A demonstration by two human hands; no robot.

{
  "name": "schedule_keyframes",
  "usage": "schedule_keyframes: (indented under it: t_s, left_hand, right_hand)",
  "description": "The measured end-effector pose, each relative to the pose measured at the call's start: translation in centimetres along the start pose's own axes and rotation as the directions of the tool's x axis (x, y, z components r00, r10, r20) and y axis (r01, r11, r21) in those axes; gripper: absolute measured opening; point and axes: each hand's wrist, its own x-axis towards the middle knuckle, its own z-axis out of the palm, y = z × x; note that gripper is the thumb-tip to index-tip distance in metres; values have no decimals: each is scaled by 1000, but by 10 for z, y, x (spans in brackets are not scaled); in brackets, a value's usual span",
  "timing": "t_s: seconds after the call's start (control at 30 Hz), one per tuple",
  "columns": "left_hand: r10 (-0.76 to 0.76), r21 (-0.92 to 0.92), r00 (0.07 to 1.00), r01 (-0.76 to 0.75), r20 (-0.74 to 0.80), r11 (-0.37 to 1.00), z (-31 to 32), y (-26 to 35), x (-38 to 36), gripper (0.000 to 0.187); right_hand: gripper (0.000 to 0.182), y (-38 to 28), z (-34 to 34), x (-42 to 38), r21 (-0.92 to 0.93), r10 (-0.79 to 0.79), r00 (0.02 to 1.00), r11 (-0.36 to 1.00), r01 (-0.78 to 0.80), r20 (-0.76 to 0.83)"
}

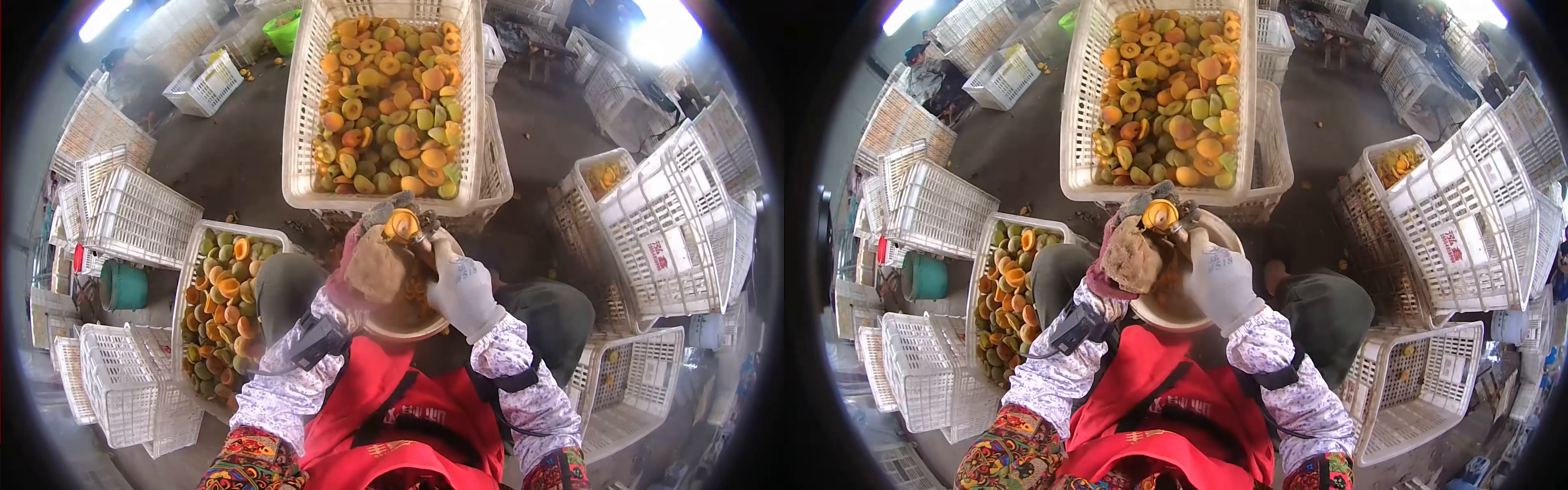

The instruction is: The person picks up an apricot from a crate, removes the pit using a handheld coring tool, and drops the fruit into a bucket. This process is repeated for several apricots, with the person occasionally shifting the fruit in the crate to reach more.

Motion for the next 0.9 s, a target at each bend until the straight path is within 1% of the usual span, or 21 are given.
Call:
schedule_keyframes:
  t_s: [0.03,0.07,0.13,0.23,0.27,0.3,0.37,0.4,0.43,0.47,0.5,0.53,0.57,0.6,0.67,0.7,0.77,0.8,0.83,0.87,0.9]
  left_hand:
    - [-107,-466,994,109,32,878,7,6,2,38]
    - [-151,-609,985,168,79,775,7,7,3,38]
    - [-166,-685,974,225,152,693,4,3,3,39]
    - [-152,-753,954,297,258,588,0,-1,5,41]
    - [-145,-773,949,313,280,552,-2,-3,6,42]
    - [-134,-787,942,332,309,521,-3,-5,7,43]
    - [-122,-801,936,347,331,488,-6,-8,8,45]
    - [-128,-804,937,345,325,483,-6,-10,6,45]
    - [-193,-822,959,278,208,496,-4,-10,5,45]
    - [-253,-832,964,209,85,515,-2,-9,5,46]
    - [-259,-833,963,206,79,514,0,-8,4,46]
    - [-272,-790,962,187,26,584,4,-5,3,45]
    - [-280,-740,960,169,-27,650,8,-2,2,43]
    - [-281,-686,956,153,-79,712,12,2,2,42]
    - [-261,-558,949,122,-178,821,19,12,5,40]
    - [-261,-558,949,121,-178,821,22,17,6,40]
    - [-323,-681,938,153,-129,716,27,24,5,38]
    - [-322,-682,938,154,-127,716,19,11,3,38]
    - [-302,-717,950,155,-81,679,4,-13,0,38]
    - [-278,-751,960,158,-35,641,1,-18,0,38]
    - [-272,-751,962,155,-33,641,0,-23,0,38]
  right_hand:
    - [50,0,0,0,8,34,996,999,-34,84]
    - [50,1,1,1,6,38,996,999,-38,87]
    - [51,1,3,2,-79,137,971,989,-123,197]
    - [49,2,9,4,-73,182,955,983,-169,236]
    - [49,-1,11,3,-71,183,952,983,-171,244]
    - [48,-4,10,2,-73,223,935,975,-211,275]
    - [46,-3,15,0,-78,261,913,965,-250,313]
    - [44,0,22,-3,-8,242,916,968,-253,321]
    - [41,0,25,-3,62,221,919,965,-254,327]
    - [41,2,23,-3,64,217,916,966,-252,337]
    - [39,5,19,-2,254,117,925,942,-218,362]
    - [36,3,11,1,436,15,931,881,-185,365]
    - [33,-3,-1,5,476,-33,922,863,-168,385]
    - [33,-3,1,3,476,-34,920,863,-170,390]
    - [33,-3,4,3,418,31,914,883,-214,404]
    - [33,-3,2,5,418,30,914,883,-214,405]
    - [36,-6,-5,7,541,-25,878,796,-272,479]
    - [36,-5,-3,5,540,-24,878,797,-272,478]
    - [33,-2,3,2,562,-22,892,784,-265,451]
    - [33,0,9,-1,583,-19,906,771,-256,423]
    - [33,0,16,-6,581,-21,907,774,-252,421]
